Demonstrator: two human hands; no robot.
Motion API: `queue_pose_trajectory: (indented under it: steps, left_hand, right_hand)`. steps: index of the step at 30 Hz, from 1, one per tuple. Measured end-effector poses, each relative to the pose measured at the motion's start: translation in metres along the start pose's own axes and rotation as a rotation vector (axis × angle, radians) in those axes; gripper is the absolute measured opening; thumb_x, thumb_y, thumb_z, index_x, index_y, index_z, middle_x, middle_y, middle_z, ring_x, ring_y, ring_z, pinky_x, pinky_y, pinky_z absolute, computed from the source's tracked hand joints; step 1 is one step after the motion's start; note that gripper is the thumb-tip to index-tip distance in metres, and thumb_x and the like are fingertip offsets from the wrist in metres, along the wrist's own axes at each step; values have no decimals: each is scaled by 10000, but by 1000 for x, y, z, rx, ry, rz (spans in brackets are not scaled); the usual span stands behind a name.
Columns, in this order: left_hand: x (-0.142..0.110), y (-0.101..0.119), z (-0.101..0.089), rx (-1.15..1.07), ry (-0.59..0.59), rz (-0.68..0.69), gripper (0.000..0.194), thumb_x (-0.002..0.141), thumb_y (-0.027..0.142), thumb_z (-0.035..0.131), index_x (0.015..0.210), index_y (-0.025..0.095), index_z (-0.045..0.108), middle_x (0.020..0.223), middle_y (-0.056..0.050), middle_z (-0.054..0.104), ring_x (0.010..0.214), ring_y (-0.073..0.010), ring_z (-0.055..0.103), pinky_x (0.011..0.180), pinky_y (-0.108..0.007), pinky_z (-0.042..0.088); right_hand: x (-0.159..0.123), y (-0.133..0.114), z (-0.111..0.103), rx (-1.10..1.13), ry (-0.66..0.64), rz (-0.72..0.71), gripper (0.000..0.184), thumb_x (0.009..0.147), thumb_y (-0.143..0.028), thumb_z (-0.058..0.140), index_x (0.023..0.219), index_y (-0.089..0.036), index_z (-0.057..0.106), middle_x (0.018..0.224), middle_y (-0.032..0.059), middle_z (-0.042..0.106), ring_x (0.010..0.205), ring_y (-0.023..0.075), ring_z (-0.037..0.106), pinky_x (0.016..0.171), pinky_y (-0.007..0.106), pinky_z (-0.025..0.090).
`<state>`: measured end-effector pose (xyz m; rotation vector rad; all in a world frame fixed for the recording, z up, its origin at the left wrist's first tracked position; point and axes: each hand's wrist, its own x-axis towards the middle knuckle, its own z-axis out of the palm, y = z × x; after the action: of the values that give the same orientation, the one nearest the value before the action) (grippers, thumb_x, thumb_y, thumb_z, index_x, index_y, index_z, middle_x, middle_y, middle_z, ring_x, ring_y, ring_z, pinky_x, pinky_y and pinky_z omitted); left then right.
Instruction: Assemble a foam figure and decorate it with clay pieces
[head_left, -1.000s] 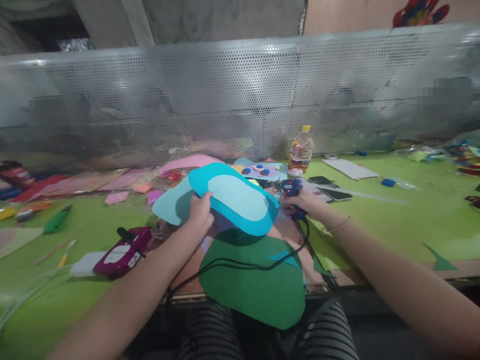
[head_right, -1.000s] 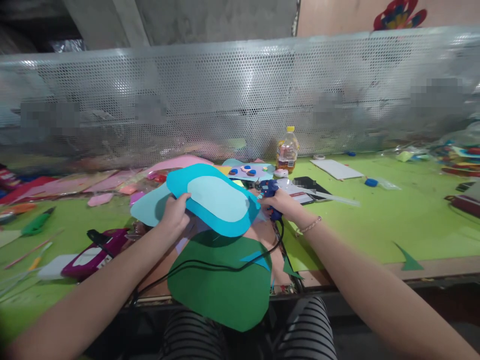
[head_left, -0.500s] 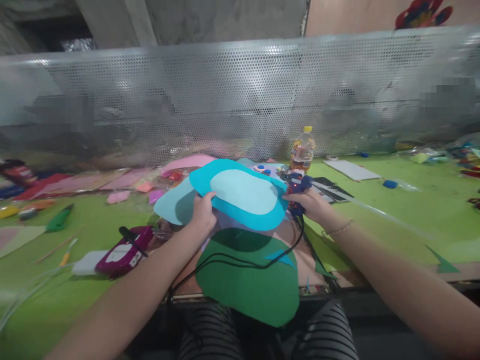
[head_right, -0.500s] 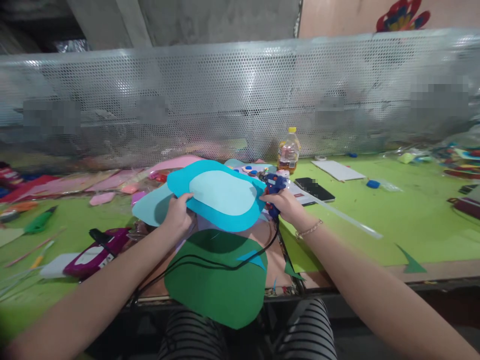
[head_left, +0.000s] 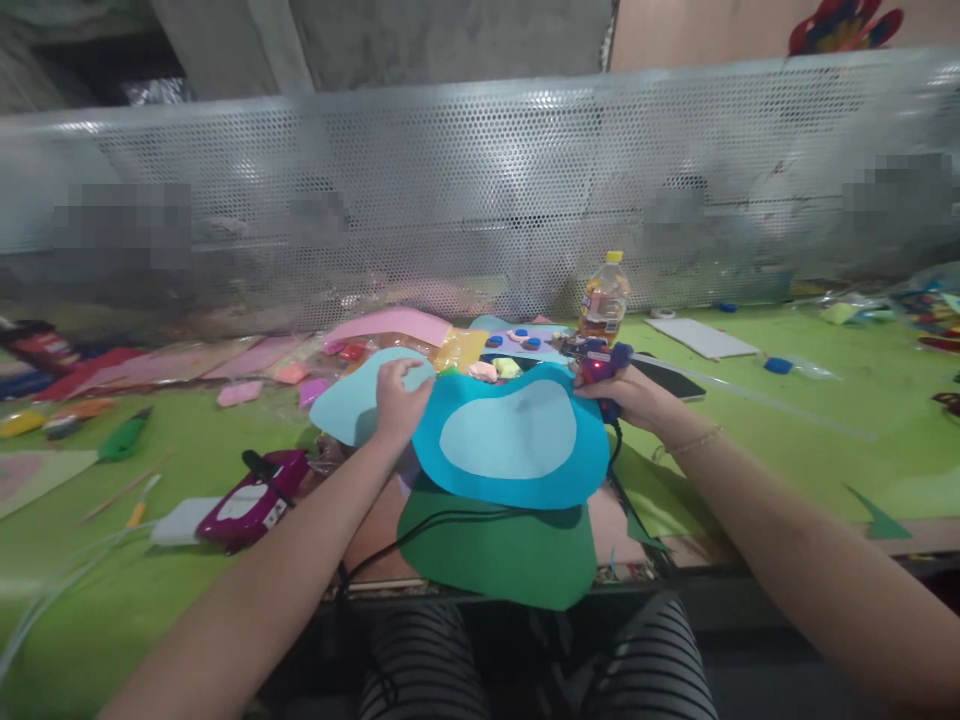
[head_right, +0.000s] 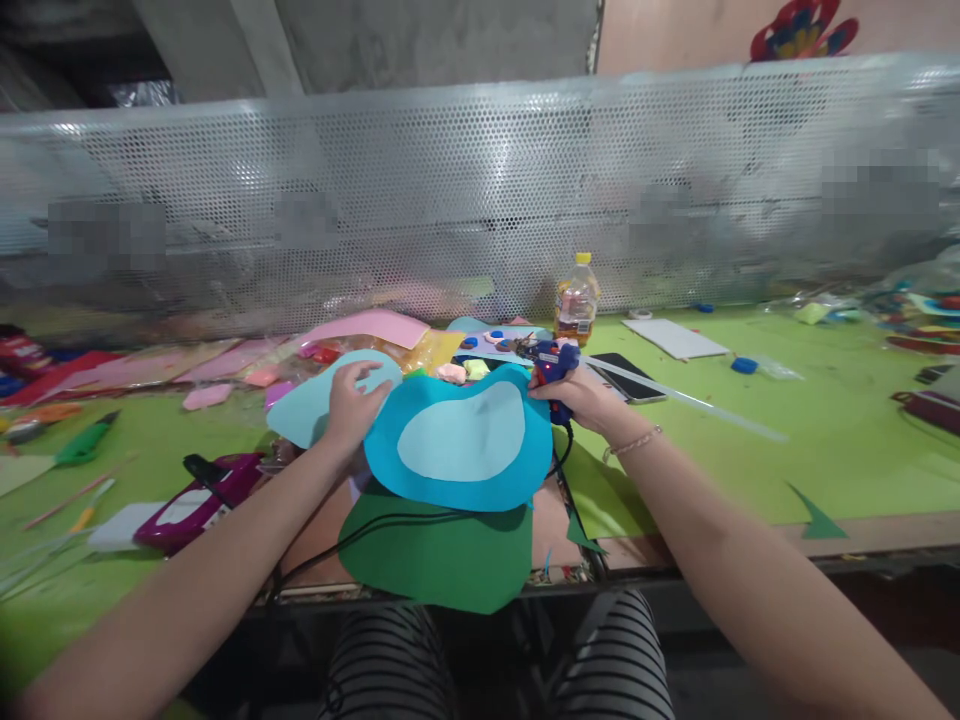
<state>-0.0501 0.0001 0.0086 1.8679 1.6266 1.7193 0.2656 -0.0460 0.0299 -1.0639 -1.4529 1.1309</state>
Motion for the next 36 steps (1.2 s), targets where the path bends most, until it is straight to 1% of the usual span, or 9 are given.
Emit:
queue_pose_trajectory:
  steps: [3,6,8,10,17,23,27,30,36]
  left_hand:
    - [-12,12,-1,300,-364,371,304,763,373,560,993,183,619,1067,-92,621,1098,-250,511,1010,-444,318]
    - [-29,28,1,474,-857,589,558,775,550,503,1242,244,517,1369,-94,455,1288,-295,348,1082,-531,119]
    - [-39,36,2,513,-1151,618,679,801,634,385,1385,293,329,1500,-64,233,1370,-302,191,1079,-556,70]
    - [-45,40,3,537,-1304,571,719,820,669,266,1435,306,181,1527,-41,94,1394,-294,99,1077,-556,81]
    - [-50,41,0,628,-1219,408,753,814,697,190,1437,274,198,1522,-62,110,1389,-306,116,1069,-543,146]
    - [-52,42,5,575,-1096,395,722,829,631,320,1405,196,304,1484,-128,256,1361,-304,221,1073,-498,198]
    - [-55,51,7,268,-994,383,574,838,467,452,1321,157,428,1391,-129,422,1307,-242,341,1082,-396,253]
    - [-61,66,3,-24,-1051,347,515,836,422,481,1293,186,459,1359,-103,461,1273,-219,394,1074,-373,287]
    - [-73,96,10,-467,-1115,55,482,819,403,526,1256,205,483,1255,-110,546,1094,-248,547,918,-409,443]
  right_hand:
    - [1,3,0,-40,35,-11,213,534,-196,701,702,-158,575,694,-2,577,671,144,509,630,286,404]
    - [2,5,1,-110,43,-55,186,543,-199,676,700,-159,583,692,-2,579,680,149,507,640,287,400]
    - [1,3,3,-162,47,-51,163,557,-211,664,687,-157,583,676,-2,573,654,144,497,617,285,391]
    - [-1,0,3,-199,83,-33,150,571,-224,660,677,-160,577,656,-5,560,623,138,481,584,280,378]
    - [-6,-9,0,-56,231,-58,140,650,-246,677,709,-164,581,741,28,581,673,147,520,592,265,419]
    - [-11,-16,15,346,46,121,173,719,-309,683,772,-175,587,748,29,595,599,118,549,531,243,482]
    - [-18,-19,31,420,-5,171,156,764,-322,647,817,-177,625,830,53,650,648,116,592,623,241,521]
    - [-23,-16,44,418,-145,93,245,696,-343,704,869,-179,644,884,65,666,760,155,625,750,286,516]
    - [-27,-5,59,411,-335,-52,394,688,-440,700,996,-205,628,987,77,657,1013,229,580,854,372,475]
